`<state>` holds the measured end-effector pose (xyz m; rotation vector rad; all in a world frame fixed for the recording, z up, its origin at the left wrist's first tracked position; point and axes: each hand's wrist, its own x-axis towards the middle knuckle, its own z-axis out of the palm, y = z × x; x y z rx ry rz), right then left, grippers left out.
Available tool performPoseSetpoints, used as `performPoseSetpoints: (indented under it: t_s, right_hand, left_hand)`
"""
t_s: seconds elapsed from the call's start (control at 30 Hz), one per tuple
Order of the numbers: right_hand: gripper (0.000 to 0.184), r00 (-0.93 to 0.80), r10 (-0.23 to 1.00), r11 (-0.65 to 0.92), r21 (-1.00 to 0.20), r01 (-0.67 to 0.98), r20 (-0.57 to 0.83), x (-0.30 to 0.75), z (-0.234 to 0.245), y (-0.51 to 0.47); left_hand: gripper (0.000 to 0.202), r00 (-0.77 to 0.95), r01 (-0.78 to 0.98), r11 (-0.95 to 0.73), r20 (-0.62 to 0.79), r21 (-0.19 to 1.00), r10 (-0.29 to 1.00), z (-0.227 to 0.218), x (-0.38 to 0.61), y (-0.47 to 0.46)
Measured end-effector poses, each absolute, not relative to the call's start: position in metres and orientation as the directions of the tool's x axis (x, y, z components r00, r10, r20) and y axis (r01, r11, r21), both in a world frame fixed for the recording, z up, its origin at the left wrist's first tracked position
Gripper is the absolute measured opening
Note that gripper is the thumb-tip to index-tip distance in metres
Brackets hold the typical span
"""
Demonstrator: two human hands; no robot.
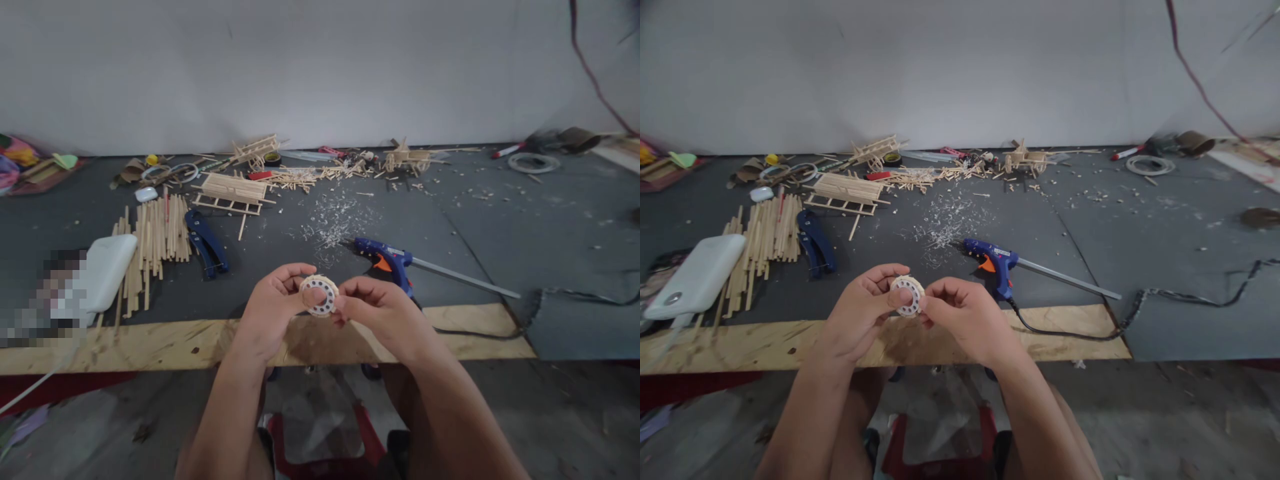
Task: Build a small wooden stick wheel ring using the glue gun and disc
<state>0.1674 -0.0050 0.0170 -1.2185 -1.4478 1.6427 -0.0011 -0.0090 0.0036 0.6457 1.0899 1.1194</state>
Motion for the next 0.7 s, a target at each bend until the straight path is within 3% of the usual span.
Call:
performPoseSetpoints:
  t_s: [0.7]
  right_hand:
    - [0.012, -0.434, 0.854, -0.25, -0.958, 0.142, -0.287, 0.1717, 0.0147, -0.0022]
  left_hand:
    - [0.038, 0.065, -0.343, 0.335, -0.333, 0.878, 0.941, -0.0026, -0.0047, -0.0108]
